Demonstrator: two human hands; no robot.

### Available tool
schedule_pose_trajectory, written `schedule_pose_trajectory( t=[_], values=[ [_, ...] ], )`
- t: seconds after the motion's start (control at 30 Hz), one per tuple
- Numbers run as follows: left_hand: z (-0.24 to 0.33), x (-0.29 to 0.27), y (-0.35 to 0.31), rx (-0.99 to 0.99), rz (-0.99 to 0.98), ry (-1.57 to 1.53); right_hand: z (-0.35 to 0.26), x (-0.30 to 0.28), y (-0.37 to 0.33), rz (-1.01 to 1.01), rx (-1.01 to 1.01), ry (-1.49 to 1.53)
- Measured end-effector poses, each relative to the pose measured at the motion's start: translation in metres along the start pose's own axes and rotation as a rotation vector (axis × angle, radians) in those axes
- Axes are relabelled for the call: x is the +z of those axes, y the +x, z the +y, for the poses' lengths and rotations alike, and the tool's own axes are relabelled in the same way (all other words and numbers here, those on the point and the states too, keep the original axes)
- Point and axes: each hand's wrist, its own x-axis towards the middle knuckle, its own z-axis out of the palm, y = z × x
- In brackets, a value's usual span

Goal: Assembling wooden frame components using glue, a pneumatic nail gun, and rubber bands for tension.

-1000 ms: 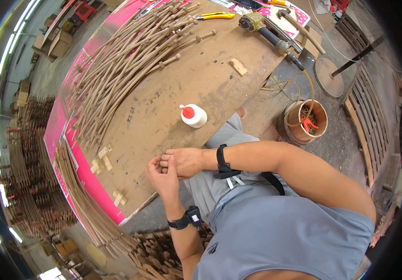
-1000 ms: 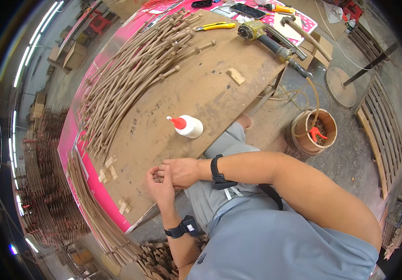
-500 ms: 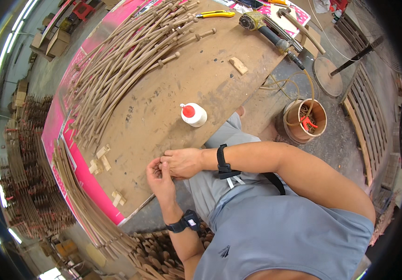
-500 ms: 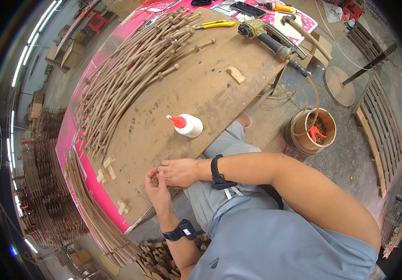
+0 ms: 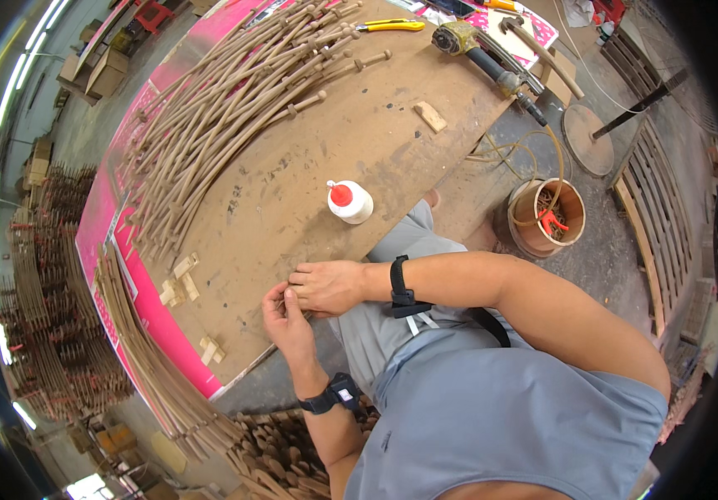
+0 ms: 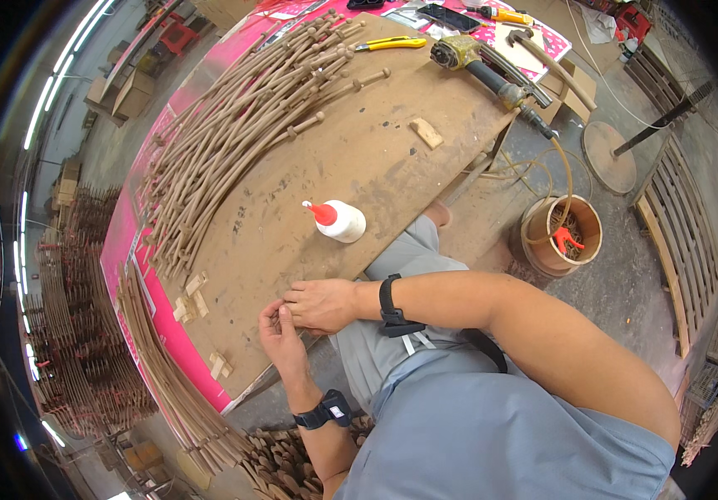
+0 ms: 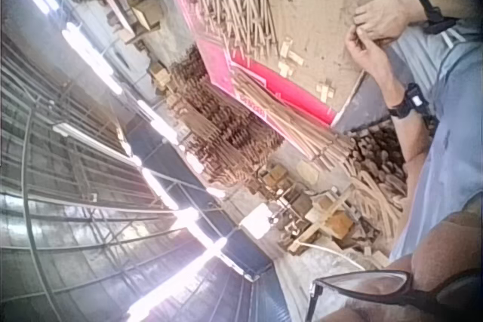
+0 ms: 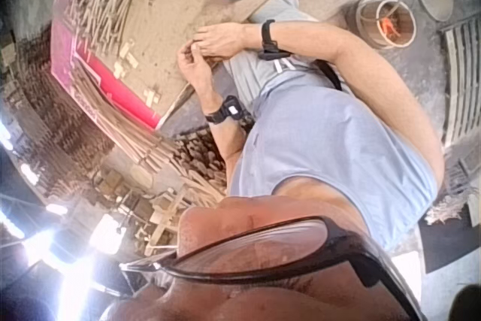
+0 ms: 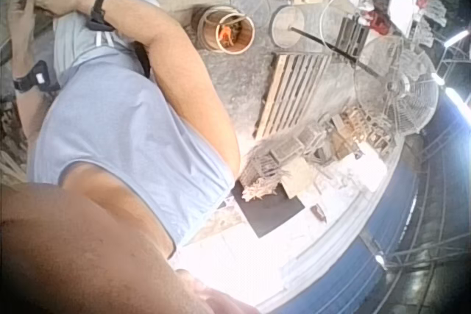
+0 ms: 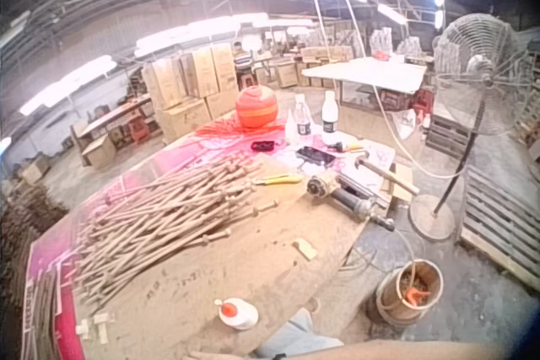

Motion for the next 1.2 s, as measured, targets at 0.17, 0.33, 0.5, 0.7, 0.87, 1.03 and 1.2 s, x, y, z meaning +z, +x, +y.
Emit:
schedule_pose_trajectory(
  t=[0.17,0.33,0.5,0.7,0.87,1.03,1.2],
  values=[
    [0.002,0.002,0.002,-0.01,0.0,0.007,0.001,0.0,-0.002,0.0,0.02,0.0],
    [-0.001,0.003,0.002,0.005,-0.002,-0.015,0.001,0.003,-0.002,0.052,0.01,-0.003],
    [-0.001,0.002,0.001,0.028,0.026,-0.008,-0.001,0.0,0.0,-0.004,0.027,-0.009],
    [-0.004,0.004,0.001,0.036,0.044,-0.057,0.0,-0.002,-0.002,0.017,0.034,-0.019],
    [-0.002,0.002,-0.006,0.045,0.048,0.02,0.0,0.001,0.0,-0.001,0.055,0.044],
    [-0.006,0.001,-0.002,0.12,0.093,0.066,0.001,0.001,-0.001,-0.018,0.065,0.036],
    [0.008,0.003,-0.002,0.331,0.152,0.36,0.001,0.0,0.0,0.02,0.043,0.034]
  ],
)
